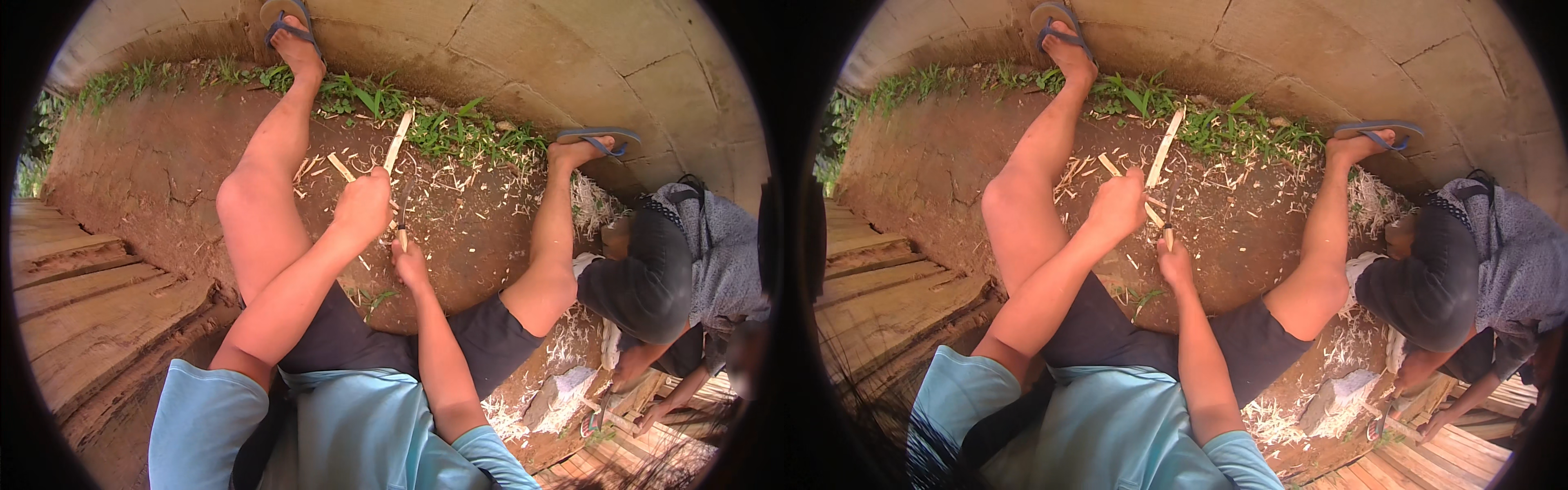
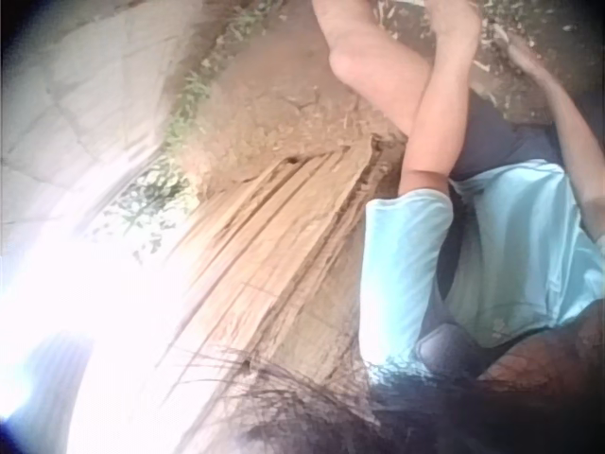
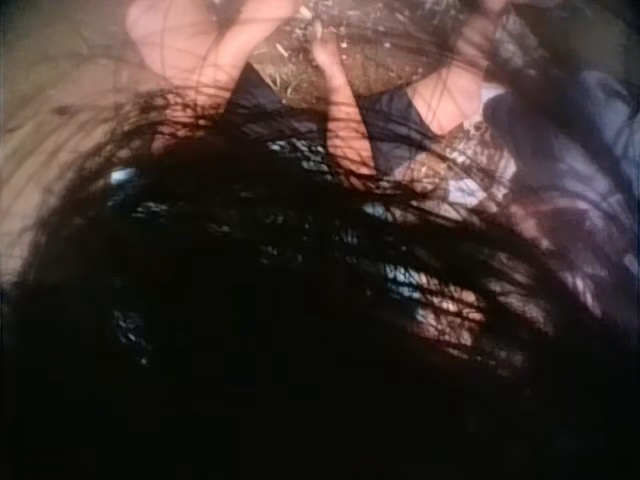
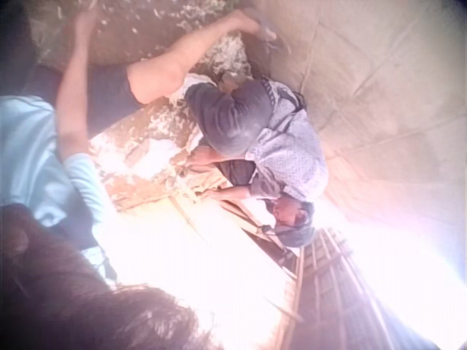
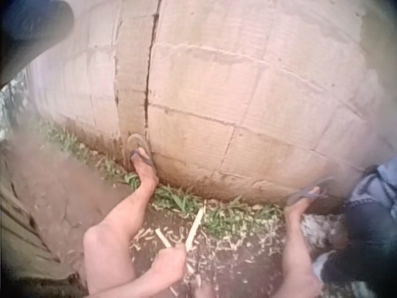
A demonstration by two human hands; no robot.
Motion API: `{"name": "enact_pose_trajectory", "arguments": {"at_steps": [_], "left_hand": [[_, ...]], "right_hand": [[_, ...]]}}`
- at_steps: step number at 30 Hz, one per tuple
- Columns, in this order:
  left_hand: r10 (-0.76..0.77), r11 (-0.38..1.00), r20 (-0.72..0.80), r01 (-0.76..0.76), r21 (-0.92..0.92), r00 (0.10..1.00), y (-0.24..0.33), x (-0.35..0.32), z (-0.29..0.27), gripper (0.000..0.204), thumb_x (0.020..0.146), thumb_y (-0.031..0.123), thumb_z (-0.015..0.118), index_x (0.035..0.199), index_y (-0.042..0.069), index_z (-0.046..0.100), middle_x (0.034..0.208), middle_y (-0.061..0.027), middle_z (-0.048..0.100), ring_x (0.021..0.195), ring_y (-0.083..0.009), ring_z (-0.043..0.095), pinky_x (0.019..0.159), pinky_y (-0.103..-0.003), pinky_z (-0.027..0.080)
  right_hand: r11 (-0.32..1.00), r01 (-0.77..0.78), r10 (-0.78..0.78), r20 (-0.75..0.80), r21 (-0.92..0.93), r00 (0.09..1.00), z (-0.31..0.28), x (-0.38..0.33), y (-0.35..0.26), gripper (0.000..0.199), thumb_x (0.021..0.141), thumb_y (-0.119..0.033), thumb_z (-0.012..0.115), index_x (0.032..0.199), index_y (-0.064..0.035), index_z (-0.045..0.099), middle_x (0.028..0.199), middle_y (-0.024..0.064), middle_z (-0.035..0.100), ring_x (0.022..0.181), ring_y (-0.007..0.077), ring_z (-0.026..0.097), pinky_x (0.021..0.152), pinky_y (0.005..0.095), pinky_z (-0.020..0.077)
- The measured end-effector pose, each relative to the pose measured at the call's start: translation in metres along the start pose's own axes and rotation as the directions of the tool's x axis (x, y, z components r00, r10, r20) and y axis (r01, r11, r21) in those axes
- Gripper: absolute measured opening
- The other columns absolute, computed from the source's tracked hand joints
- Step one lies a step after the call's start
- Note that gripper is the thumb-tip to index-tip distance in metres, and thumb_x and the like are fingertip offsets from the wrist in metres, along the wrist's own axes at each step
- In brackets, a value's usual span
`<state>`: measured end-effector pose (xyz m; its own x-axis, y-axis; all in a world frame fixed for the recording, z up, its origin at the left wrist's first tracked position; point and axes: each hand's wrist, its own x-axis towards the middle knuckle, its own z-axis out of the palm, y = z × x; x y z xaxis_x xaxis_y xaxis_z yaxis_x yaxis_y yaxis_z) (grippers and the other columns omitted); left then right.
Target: The person sits on the ground and uses a curved knife to shave thin strips from a small wooden stick. They repeatedly scrape the stick to produce wood shavings that accumulate on the dirt floor. Another person is visible nearby also working with wood.
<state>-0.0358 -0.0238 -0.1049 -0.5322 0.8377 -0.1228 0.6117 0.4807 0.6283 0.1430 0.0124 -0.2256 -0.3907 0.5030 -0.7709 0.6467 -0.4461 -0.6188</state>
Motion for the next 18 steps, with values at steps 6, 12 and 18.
{"name": "enact_pose_trajectory", "arguments": {"at_steps": [6, 12, 18], "left_hand": [[-0.014, 1.0, 0.002, 0.014, 0.011, 1.0, -0.003, -0.004, -0.004, 0.021, 0.072, -0.005, 0.059, 0.091, -0.01, 0.052, 0.079, -0.0309, 0.064, 0.079, -0.046, 0.066, 0.072, -0.05, 0.054], [-0.051, 0.999, 0.034, 0.051, -0.002, 0.998, 0.0, -0.001, -0.004, 0.021, 0.074, -0.004, 0.06, 0.092, -0.009, 0.052, 0.083, -0.0313, 0.064, 0.081, -0.0459, 0.065, 0.074, -0.05, 0.054], [0.014, 1.0, -0.015, -0.014, -0.009, 1.0, -0.003, 0.002, -0.002, 0.019, 0.074, -0.004, 0.058, 0.091, -0.01, 0.052, 0.079, -0.0311, 0.064, 0.08, -0.0464, 0.065, 0.073, -0.052, 0.053]], "right_hand": [[0.923, 0.363, -0.382, -0.39, -0.125, 0.838, 0.01, -0.062, -0.069, 0.029, 0.098, -0.029, 0.051, 0.11, -0.0022, 0.053, 0.073, 0.0065, 0.06, 0.061, 0.0153, 0.058, 0.058, 0.032, 0.0459], [0.618, 0.543, -0.785, -0.423, -0.568, 0.452, 0.005, -0.051, -0.034, 0.03, 0.095, -0.022, 0.05, 0.113, 0.0015, 0.052, 0.082, 0.0145, 0.066, 0.074, 0.0311, 0.064, 0.071, 0.0435, 0.0502], [0.617, -0.157, -0.151, -0.312, -0.771, 0.938, 0.009, -0.048, -0.033, 0.038, 0.09, -0.036, 0.056, 0.112, -0.0049, 0.056, 0.102, 0.0289, 0.065, 0.099, 0.0425, 0.064, 0.084, 0.0528, 0.0486]]}}
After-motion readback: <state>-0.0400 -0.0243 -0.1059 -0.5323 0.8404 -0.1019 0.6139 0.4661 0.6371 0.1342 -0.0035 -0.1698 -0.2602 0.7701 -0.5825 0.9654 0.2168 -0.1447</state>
